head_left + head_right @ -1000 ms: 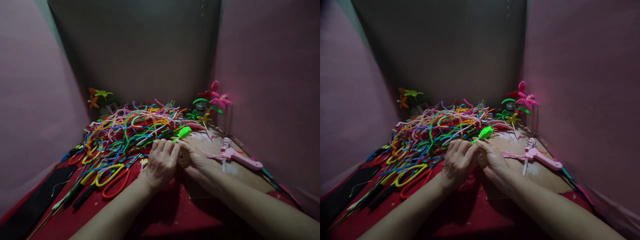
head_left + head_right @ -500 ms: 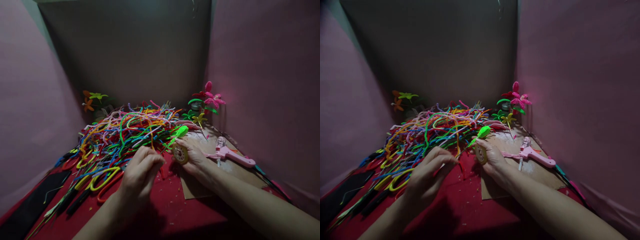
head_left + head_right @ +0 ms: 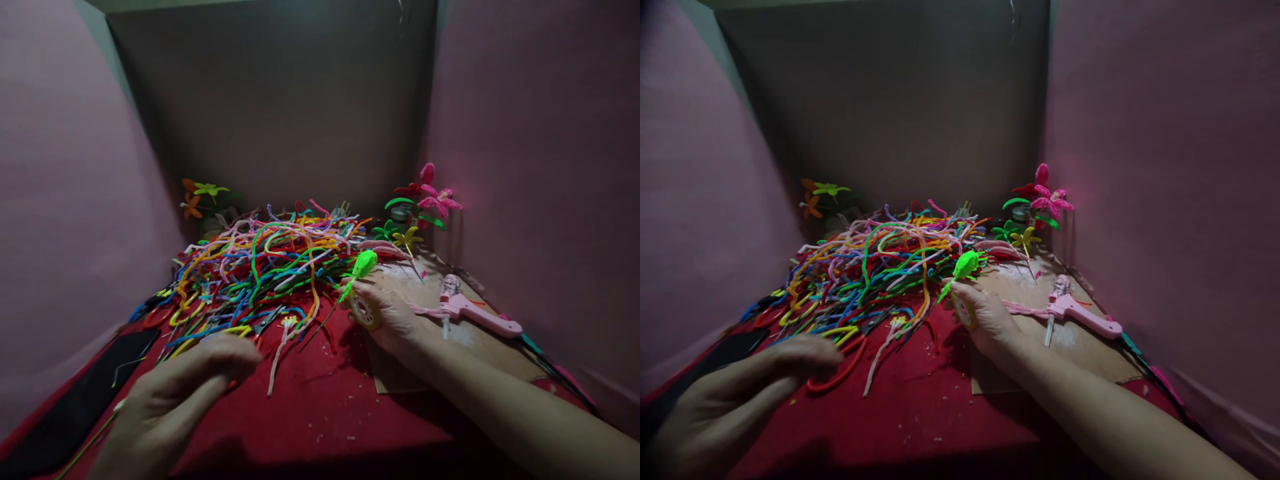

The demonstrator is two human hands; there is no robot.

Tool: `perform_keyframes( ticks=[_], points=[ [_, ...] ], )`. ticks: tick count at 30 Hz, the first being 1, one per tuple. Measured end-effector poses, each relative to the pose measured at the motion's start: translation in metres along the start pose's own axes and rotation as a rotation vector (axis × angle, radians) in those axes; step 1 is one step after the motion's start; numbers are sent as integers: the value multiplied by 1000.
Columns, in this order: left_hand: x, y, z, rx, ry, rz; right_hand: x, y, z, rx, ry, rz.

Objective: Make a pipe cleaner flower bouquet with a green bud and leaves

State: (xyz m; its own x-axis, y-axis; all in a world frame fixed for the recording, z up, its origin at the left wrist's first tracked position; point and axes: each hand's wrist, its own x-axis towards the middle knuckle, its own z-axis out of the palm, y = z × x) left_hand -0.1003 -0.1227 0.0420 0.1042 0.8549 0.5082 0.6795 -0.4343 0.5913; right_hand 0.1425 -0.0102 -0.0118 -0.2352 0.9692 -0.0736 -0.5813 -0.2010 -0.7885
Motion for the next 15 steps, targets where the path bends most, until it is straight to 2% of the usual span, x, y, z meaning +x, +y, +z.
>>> perform_keyframes(
  ticks=[2,4,7,9,12,15],
  points=[
    [14,12,19,-40,-57,-25,-3,0,3,-8,-4,-25],
    [29,23,45,14,-102,43,-5,1,7,-7,-10,-54],
    [50,29,85,283,-80,210,-6,6,10,44,-83,-94],
    [60,27,105,462,-81,289,-4,10,8,77,-136,-113],
    [66,21,120,622,-121,326,1,15,3,53,-129,-135],
    [67,14,122,554,-113,341,1,16,0,-31,-74,-154]
  ],
)
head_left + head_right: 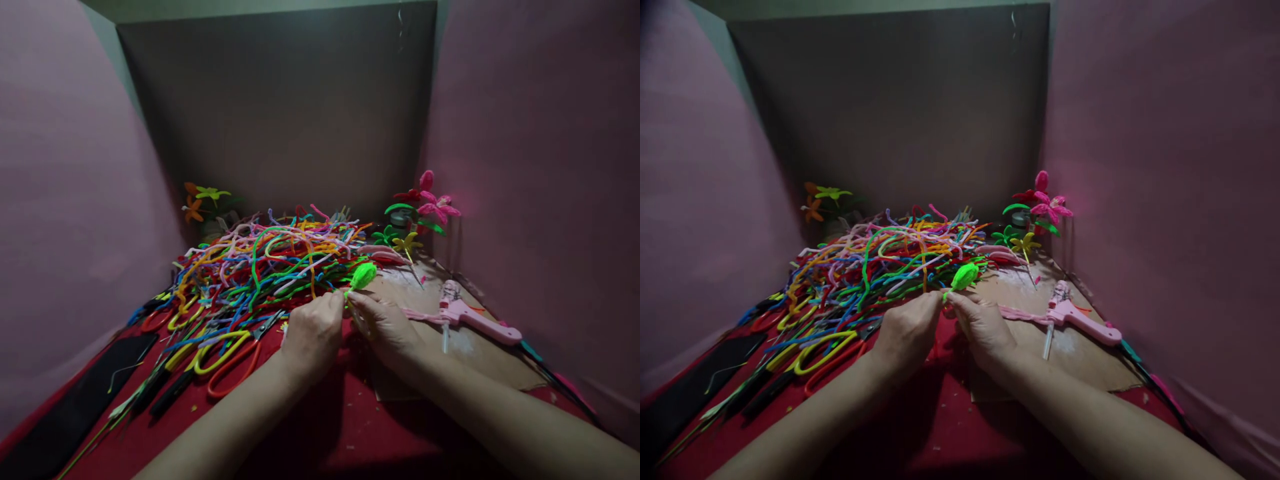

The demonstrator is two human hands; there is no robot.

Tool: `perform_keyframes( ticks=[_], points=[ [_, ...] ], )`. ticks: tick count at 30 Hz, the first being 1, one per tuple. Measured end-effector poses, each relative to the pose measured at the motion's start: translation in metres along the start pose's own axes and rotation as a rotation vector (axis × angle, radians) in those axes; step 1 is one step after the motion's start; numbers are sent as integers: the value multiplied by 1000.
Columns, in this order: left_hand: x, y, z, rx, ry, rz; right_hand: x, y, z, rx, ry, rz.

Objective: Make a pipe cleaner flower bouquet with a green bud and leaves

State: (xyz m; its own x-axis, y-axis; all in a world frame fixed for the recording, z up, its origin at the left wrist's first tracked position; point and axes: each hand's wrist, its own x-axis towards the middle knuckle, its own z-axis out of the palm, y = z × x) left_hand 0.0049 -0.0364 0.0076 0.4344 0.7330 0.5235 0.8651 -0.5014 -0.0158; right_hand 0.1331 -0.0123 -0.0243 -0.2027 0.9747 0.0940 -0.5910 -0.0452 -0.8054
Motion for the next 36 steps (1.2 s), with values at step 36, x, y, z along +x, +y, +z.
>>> perform_keyframes(
  ticks=[36],
  points=[
    [3,2,-8,-1169,-211,-550,-5,-11,0,-42,-123,13]
  ],
)
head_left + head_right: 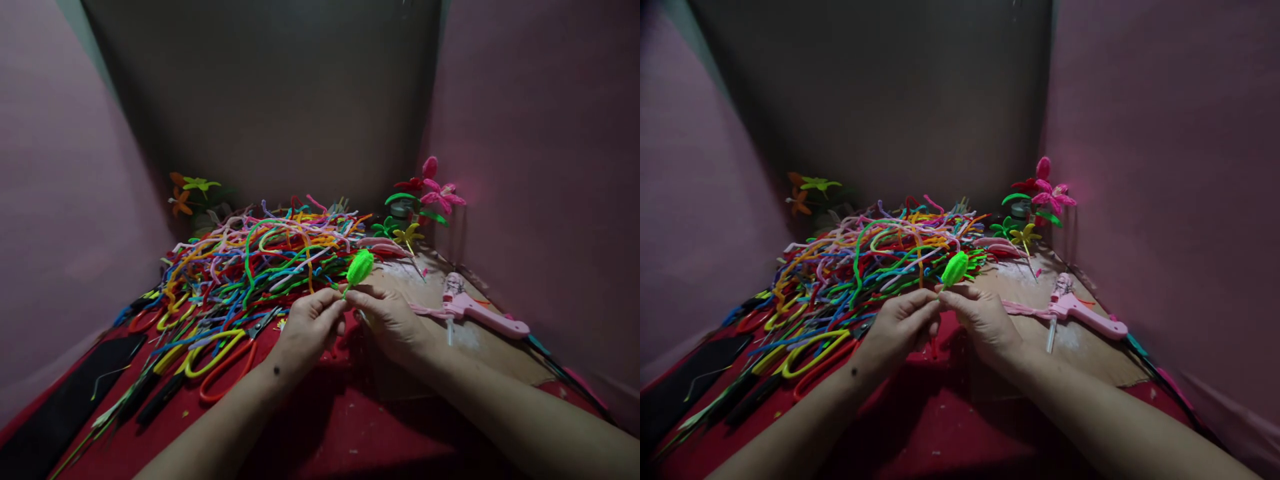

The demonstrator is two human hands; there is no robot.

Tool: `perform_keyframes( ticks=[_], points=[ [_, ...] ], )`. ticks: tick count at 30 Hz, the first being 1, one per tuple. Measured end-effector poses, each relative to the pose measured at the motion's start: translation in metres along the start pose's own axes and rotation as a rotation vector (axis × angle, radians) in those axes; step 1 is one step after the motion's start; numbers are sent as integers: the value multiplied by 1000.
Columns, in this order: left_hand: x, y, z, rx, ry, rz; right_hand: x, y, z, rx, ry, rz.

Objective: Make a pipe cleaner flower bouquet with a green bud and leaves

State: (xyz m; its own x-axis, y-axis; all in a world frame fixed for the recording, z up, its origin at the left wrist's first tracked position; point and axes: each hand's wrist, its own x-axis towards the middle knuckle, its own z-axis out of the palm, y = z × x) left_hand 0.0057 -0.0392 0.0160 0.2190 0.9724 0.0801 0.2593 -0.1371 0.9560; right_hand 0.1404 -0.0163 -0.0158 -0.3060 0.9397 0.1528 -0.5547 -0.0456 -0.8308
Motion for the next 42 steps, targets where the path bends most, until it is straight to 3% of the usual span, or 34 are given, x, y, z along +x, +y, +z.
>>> perform_keyframes(
  ticks=[11,16,20,26,30,35,42],
  points=[
    [3,-3,-10,-635,-294,-191,0,-6,0,-16,-84,59],
    [4,-6,-11,-769,-431,-160,-2,-8,7,111,-143,122],
    [3,1,-6,-467,-291,-61,0,-7,2,58,-59,39],
    [1,-5,-1,240,132,295,3,-2,-5,4,63,11],
    [1,-16,-2,532,214,462,1,0,-2,9,67,32],
    [1,-17,-3,456,227,435,-1,-5,4,-8,35,-15],
    [2,-2,-2,-32,107,58,-2,-9,4,-44,-108,-16]
  ],
)
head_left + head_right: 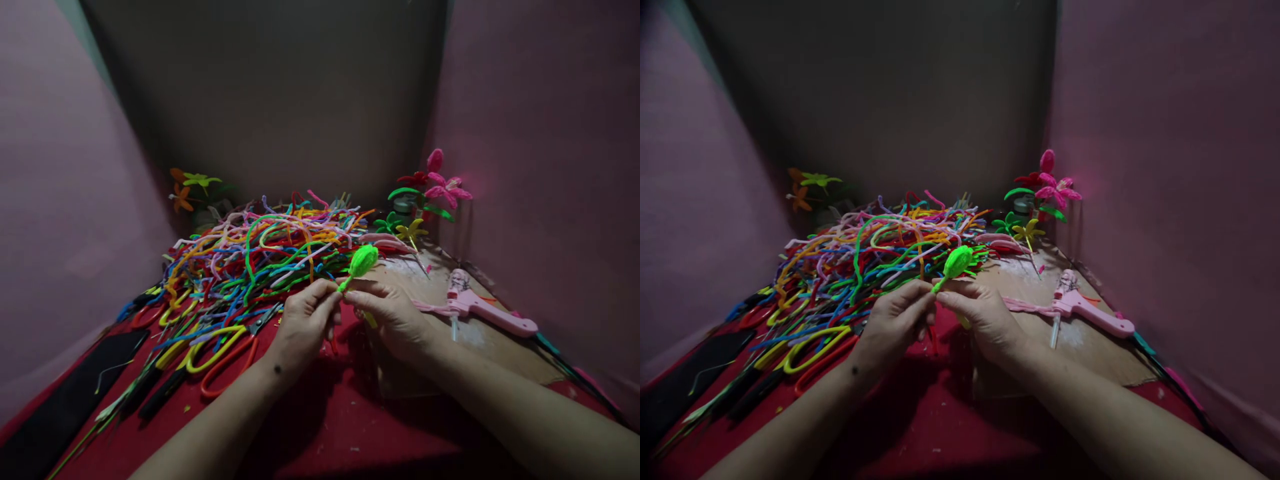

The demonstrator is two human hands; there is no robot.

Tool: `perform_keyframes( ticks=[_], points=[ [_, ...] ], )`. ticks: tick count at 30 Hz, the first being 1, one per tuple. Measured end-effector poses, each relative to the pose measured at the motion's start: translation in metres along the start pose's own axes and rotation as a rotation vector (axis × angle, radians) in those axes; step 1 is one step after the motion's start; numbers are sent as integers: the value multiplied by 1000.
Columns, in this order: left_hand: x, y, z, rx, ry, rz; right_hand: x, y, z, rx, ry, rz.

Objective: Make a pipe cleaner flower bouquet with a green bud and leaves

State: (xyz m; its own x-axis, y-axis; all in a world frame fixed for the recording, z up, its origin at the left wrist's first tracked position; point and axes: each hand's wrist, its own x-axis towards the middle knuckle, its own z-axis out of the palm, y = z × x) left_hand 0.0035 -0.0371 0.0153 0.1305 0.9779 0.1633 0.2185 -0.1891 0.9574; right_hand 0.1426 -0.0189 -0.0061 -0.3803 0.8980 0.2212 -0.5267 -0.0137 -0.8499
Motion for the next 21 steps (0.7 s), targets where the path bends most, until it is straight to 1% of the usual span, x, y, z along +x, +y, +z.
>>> perform_keyframes(
  ticks=[3,6,10,11,13,15,17,19,21],
  points=[
    [1,3,-2,-192,-96,-156,0,0,-1,8,25,19],
    [3,0,-7,-377,-200,-227,1,1,-4,48,60,74],
    [5,-6,-12,-643,-413,-344,3,3,-6,118,52,177],
    [6,-7,-13,-685,-458,-364,3,4,-7,146,43,192],
    [6,-7,-14,-723,-508,-377,4,4,-7,193,30,210],
    [5,-4,-13,-690,-507,-361,5,4,-8,215,31,205],
    [4,1,-11,-562,-440,-308,5,4,-8,203,60,175],
    [2,5,-10,-339,-328,-210,5,5,-9,172,103,133],
    [-1,5,-8,-58,-196,-61,5,6,-9,140,126,100]
  ],
)
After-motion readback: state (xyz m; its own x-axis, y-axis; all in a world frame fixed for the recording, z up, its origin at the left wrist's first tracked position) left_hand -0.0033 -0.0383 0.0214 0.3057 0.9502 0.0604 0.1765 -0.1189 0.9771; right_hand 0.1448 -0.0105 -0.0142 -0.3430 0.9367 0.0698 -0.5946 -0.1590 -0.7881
